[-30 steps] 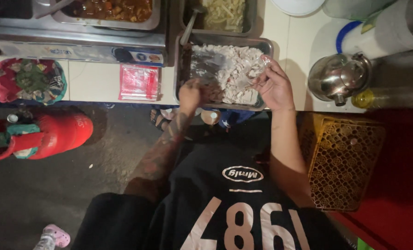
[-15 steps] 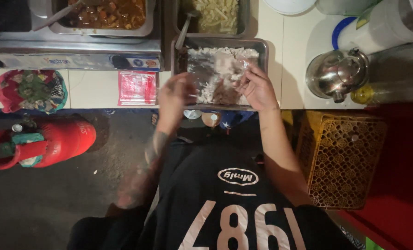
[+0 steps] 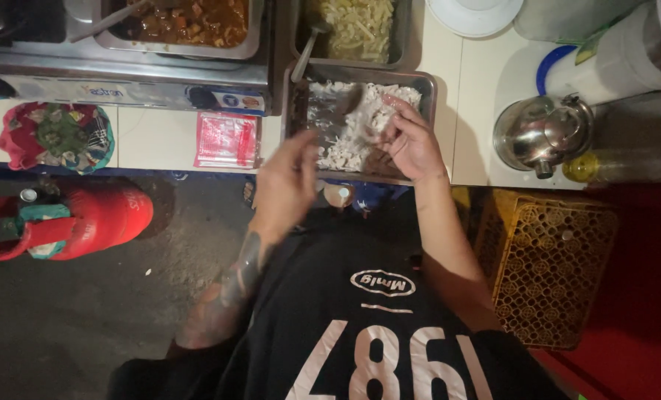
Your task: Stirring ingredients in food trays and portioning shredded meat into small plastic bags
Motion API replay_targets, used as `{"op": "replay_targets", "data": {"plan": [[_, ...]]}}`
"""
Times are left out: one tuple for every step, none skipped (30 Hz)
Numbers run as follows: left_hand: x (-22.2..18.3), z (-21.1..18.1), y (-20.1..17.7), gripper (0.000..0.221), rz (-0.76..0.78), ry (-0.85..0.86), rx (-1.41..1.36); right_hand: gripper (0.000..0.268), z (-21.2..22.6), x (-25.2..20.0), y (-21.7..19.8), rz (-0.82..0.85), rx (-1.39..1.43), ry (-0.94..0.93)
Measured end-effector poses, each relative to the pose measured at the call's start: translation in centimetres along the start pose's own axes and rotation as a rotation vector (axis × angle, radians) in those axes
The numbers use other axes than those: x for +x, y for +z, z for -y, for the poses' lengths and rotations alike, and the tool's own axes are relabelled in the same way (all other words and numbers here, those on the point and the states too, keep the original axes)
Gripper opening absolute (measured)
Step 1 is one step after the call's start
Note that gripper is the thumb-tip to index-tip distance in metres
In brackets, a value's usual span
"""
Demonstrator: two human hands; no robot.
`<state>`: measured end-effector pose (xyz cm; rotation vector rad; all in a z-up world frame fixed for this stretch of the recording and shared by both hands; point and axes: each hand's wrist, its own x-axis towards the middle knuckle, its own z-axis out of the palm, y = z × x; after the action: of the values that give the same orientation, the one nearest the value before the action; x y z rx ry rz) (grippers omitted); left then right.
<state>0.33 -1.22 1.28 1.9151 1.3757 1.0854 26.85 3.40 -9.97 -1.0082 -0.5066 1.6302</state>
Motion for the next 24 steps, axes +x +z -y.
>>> {"op": "replay_targets", "data": {"plan": [[0.2,0.6,0.1,0.027,0.000,0.001,-0.002,0.043,0.0,0.1,-0.4,0.000,-0.001,-0.001],[0.4,1.2,0.3,0.027,-0.011,-0.169,-0.058,0.042,-0.1,0.2,-0.8,0.018,0.004,0.009],[0.4,1.8,0.3,0.028,-0.022,-0.342,-0.113,0.041,-0.3,0.3,-1.1,0.038,0.009,0.020],[0.4,2.6,1.1,0.028,-0.024,-0.343,-0.113,0.041,-0.4,0.5,-1.3,0.040,0.007,0.022],[0.4,3.4,1.9,0.028,-0.033,-0.412,-0.161,0.041,-0.6,0.7,-1.4,0.036,-0.002,0.027],[0.4,4.2,2.6,0.027,-0.041,-0.481,-0.210,0.041,-0.7,0.9,-1.5,0.033,-0.012,0.033],[0.4,3.2,2.4,0.027,-0.040,-0.480,-0.213,0.041,-0.5,0.8,-1.2,0.031,-0.014,0.032],[0.4,2.2,2.1,0.028,-0.053,-0.466,-0.257,0.040,-0.4,0.7,-0.8,0.018,0.000,0.040],[0.4,1.2,1.9,0.028,-0.066,-0.455,-0.300,0.040,-0.3,0.4,-0.5,0.005,0.015,0.050],[0.4,0.7,1.6,0.028,-0.064,-0.456,-0.302,0.040,-0.3,0.5,-0.9,0.002,0.014,0.051],[0.3,0.2,1.1,0.028,-0.078,-0.390,-0.278,0.040,-0.5,0.8,-1.1,-0.011,0.017,0.051],[0.3,-0.3,0.6,0.027,-0.091,-0.325,-0.254,0.040,-0.8,0.9,-1.3,-0.024,0.020,0.052],[-0.1,0.1,0.6,0.027,-0.095,-0.326,-0.251,0.040,-0.8,1.0,-1.4,-0.020,0.021,0.054],[-0.4,0.4,0.5,0.027,-0.104,-0.262,-0.216,0.039,-0.9,1.1,-1.5,-0.024,0.050,0.057],[-0.9,0.7,0.4,0.027,-0.113,-0.202,-0.180,0.038,-1.1,1.1,-1.5,-0.029,0.081,0.064],[-1.4,2.8,1.2,0.027,-0.115,-0.207,-0.174,0.038,-1.5,1.6,-2.8,-0.025,0.083,0.070],[-2.0,4.9,1.7,0.028,-0.069,-0.080,-0.050,0.039,-2.0,2.2,-3.9,-0.022,0.062,0.056],[-2.7,7.1,2.2,0.029,-0.020,0.045,0.075,0.040,-2.5,2.8,-4.9,-0.020,0.041,0.042],[-3.8,10.2,3.8,0.029,-0.029,0.033,0.090,0.040,-2.0,2.1,-3.9,-0.004,0.044,0.056],[-5.0,13.4,5.4,0.033,0.090,0.130,0.192,0.042,-1.4,1.5,-3.0,-0.001,0.045,0.044],[-6.2,16.5,6.9,0.038,0.212,0.227,0.291,0.043,-0.7,0.8,-2.1,0.001,0.046,0.030],[-6.6,16.7,6.9,0.038,0.206,0.213,0.304,0.043,-0.8,0.8,-2.0,0.015,0.049,0.043],[-6.7,16.9,7.3,0.034,0.224,0.321,0.410,0.043,-0.6,0.8,-2.0,0.016,0.048,0.031],[-6.9,17.1,7.6,0.032,0.244,0.427,0.517,0.043,-0.4,0.8,-2.0,0.018,0.048,0.020]]}}
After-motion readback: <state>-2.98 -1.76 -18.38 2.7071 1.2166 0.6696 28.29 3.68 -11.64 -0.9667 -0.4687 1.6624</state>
